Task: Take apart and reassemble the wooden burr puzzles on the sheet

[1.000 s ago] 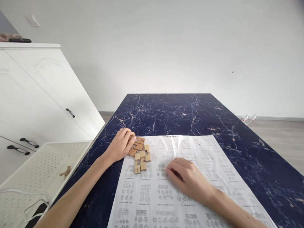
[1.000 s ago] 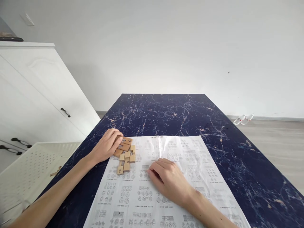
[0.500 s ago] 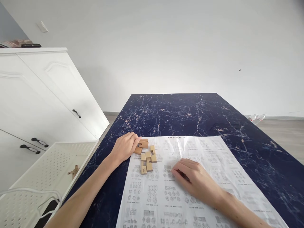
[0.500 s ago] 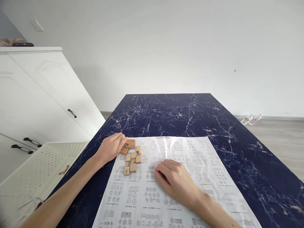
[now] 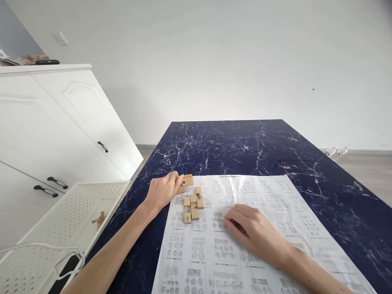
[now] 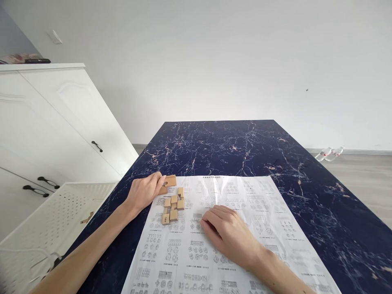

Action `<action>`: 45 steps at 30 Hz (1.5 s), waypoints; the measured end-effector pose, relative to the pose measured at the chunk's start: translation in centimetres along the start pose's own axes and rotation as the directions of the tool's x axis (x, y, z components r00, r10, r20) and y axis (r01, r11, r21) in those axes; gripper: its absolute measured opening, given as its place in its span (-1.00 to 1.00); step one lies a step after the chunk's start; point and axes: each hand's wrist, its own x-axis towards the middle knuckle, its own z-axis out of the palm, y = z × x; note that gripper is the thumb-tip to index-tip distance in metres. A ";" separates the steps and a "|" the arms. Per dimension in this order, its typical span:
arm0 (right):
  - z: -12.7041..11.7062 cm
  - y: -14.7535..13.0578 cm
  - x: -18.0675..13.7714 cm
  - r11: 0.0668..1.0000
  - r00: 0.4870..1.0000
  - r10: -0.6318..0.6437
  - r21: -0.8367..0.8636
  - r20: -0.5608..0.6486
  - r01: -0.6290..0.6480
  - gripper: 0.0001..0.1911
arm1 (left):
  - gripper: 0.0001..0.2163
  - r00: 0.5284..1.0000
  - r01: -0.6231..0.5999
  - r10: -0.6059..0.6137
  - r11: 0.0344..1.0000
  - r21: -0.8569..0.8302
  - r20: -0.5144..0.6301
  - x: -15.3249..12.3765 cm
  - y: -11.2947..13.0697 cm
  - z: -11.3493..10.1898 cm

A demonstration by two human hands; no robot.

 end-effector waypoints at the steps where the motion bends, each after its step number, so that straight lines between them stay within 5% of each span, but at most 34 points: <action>1: 0.0 0.0 0.0 1.000 1.000 -0.001 -0.001 0.001 0.001 -0.72 | -0.56 1.000 0.011 -0.011 1.000 -0.011 -0.004 0.0 0.0 0.0; 8: 0.0 0.0 0.1 1.000 1.000 0.027 0.001 0.016 -0.027 -0.69 | -0.54 0.993 0.083 -0.097 0.981 -0.173 -0.072 0.4 0.8 -1.7; 15: -0.9 -0.8 0.1 0.877 0.966 0.227 0.406 0.120 -0.257 -0.71 | -0.55 0.992 -0.028 0.090 0.844 -0.535 0.091 -0.7 10.0 -4.4; 20: -1.2 -0.4 0.2 0.786 0.936 0.288 0.508 0.202 -0.352 -0.55 | -0.54 0.966 0.071 0.123 0.718 -0.692 0.227 -2.1 14.6 -4.2; 25: -1.3 -0.6 0.5 0.733 0.917 0.314 0.552 0.244 -0.398 -0.53 | -0.53 0.968 0.113 0.119 0.576 -0.809 0.220 -2.5 14.5 -3.0; 33: -1.2 -0.3 0.7 0.727 0.887 0.430 0.518 0.169 -0.451 -0.62 | -0.60 0.981 -0.002 0.148 0.669 -0.744 0.130 -1.1 12.6 -1.4; 40: -2.5 0.1 1.0 0.598 0.887 0.422 0.676 0.190 -0.429 -0.54 | -0.56 0.996 -0.001 0.073 0.547 -0.837 0.047 -1.3 12.3 -2.5; 43: -3.1 0.5 1.0 0.507 0.884 0.430 0.762 0.180 -0.402 -0.50 | -0.48 0.983 0.175 -0.016 0.415 -0.893 0.185 -1.4 12.9 -3.2; 45: -3.3 0.9 0.9 0.427 0.881 0.431 0.817 0.192 -0.387 -0.49 | -0.46 0.933 0.352 -0.016 0.252 -0.901 0.360 -1.6 13.3 -3.3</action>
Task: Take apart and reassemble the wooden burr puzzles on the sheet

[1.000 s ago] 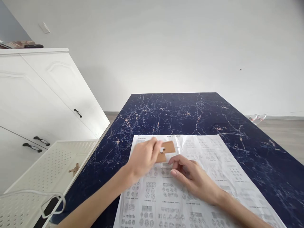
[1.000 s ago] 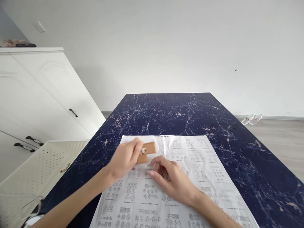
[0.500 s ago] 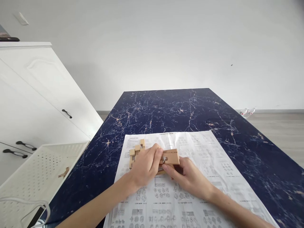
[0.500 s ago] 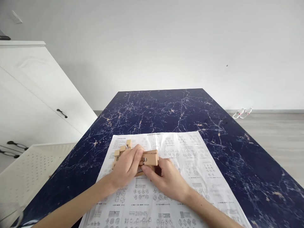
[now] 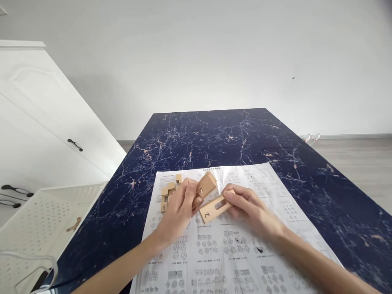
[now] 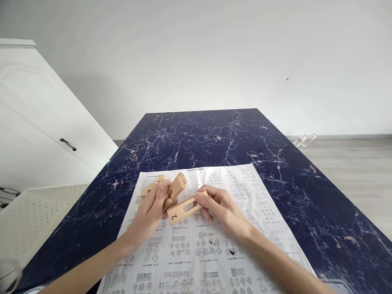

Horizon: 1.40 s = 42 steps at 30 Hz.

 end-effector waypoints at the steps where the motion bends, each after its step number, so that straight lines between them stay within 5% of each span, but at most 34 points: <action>1: -0.2 0.1 0.1 0.999 1.000 0.007 0.053 0.007 -0.007 -0.49 | -0.47 0.997 0.065 -0.062 0.995 -0.070 0.050 -0.1 0.0 0.2; 4: -0.8 0.3 0.3 0.980 1.000 0.020 0.200 0.013 -0.022 -0.44 | -0.52 0.980 0.137 -0.116 0.983 -0.125 0.161 -0.3 -0.4 0.7; 14: -1.3 -0.1 1.0 0.944 0.981 0.003 0.324 -0.195 0.061 -0.44 | -0.64 0.984 0.097 -0.115 0.986 0.133 0.136 -0.5 -0.8 0.8; 29: -0.9 -0.7 1.2 0.961 0.967 0.073 0.275 -0.245 -0.003 -0.42 | -0.64 0.980 0.116 -0.130 0.988 0.100 0.149 -0.5 -0.9 0.9; 36: -0.9 0.0 1.2 0.963 0.926 0.040 0.261 -0.375 0.064 -0.48 | -0.64 0.990 0.084 -0.085 0.996 0.011 0.116 -0.4 -1.2 1.0; 42: -1.0 0.5 1.1 0.996 0.881 -0.089 -0.028 -0.465 0.085 -0.54 | -0.70 0.997 0.057 -0.058 0.998 0.011 0.042 -0.4 -1.0 0.9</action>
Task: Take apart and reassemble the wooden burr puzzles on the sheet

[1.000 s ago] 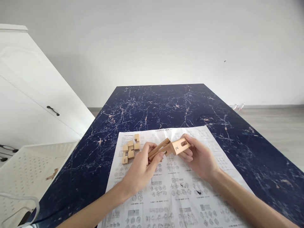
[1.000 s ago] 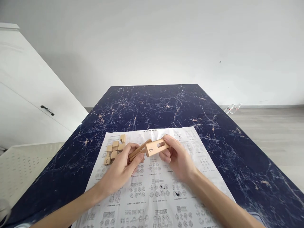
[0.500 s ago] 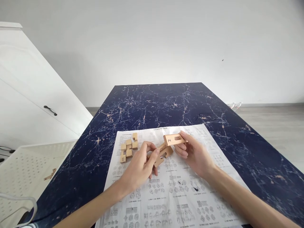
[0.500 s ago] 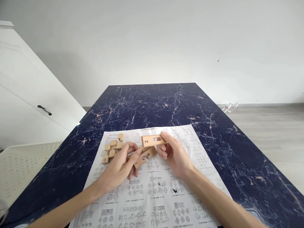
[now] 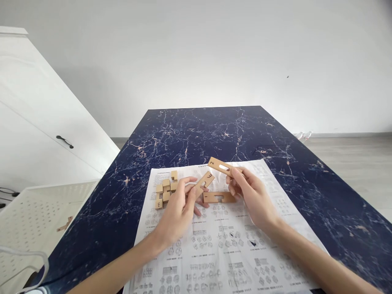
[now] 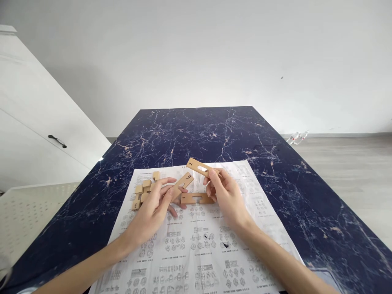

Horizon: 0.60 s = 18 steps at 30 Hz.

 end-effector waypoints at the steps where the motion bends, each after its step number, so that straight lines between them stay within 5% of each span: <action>1: 0.0 0.0 0.0 0.999 1.000 -0.024 -0.047 0.003 0.024 -0.53 | -0.71 1.000 0.004 -0.004 1.000 0.006 -0.012 0.0 0.0 0.0; 9: 0.2 0.3 -0.1 0.935 0.991 -0.131 -0.329 0.034 0.135 -0.54 | -0.69 0.998 -0.026 0.026 1.000 -0.014 -0.061 0.2 -0.9 0.0; 18: 0.4 0.1 -0.5 0.945 0.993 -0.057 -0.316 0.099 0.086 -0.53 | -0.67 1.000 -0.024 0.022 0.994 -0.108 -0.016 0.1 -0.6 0.2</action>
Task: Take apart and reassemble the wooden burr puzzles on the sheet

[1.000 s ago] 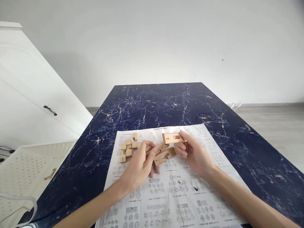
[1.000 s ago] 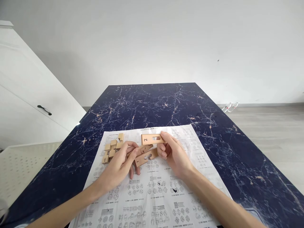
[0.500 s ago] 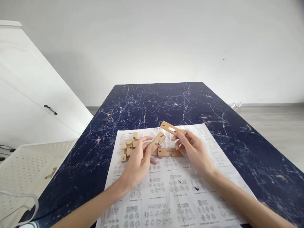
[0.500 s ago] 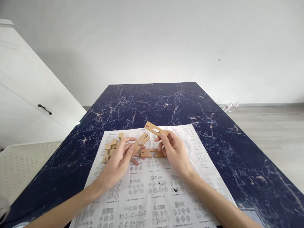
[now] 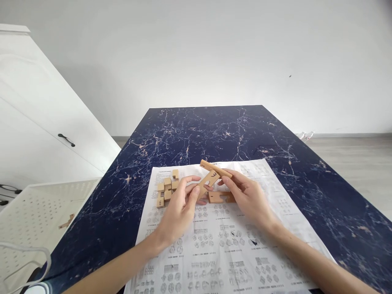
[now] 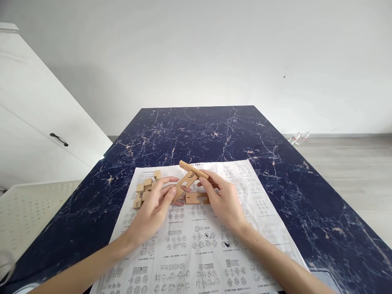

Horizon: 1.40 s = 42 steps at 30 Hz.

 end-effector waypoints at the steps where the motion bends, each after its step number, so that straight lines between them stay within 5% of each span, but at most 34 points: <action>1: 0.0 0.0 0.0 1.000 1.000 -0.003 -0.004 0.000 0.003 -0.54 | -0.67 1.000 0.005 -0.004 1.000 -0.024 0.008 0.1 0.0 -0.1; 9: 0.0 0.5 -0.4 0.990 0.996 -0.084 -0.115 -0.038 0.080 -0.55 | -0.68 0.997 0.074 -0.070 0.985 -0.158 0.030 0.4 1.1 -0.5; 16: 0.0 0.6 -0.6 0.911 0.953 -0.301 -0.303 -0.026 0.279 -0.63 | -0.68 0.997 0.074 -0.070 0.978 -0.195 0.024 0.4 0.9 -0.4; 21: 0.2 0.7 -0.9 0.911 0.961 -0.276 -0.322 -0.013 0.257 -0.70 | -0.68 0.998 0.053 -0.049 0.978 -0.202 0.029 0.5 0.6 -0.4; 29: 0.5 1.4 -1.3 0.894 0.944 -0.323 -0.304 0.073 0.329 -0.82 | -0.71 0.998 0.023 -0.009 0.976 -0.215 0.062 0.5 0.3 -0.5; 34: 0.5 1.3 -1.3 0.799 0.879 -0.445 -0.368 0.169 0.475 -0.79 | -0.70 0.997 0.029 -0.015 0.983 -0.181 0.080 0.6 0.3 -0.4; 42: 0.8 0.8 -1.7 0.889 0.941 -0.337 -0.322 0.016 0.324 -0.88 | -0.59 0.991 0.079 -0.057 0.978 -0.192 0.118 0.3 0.9 -0.2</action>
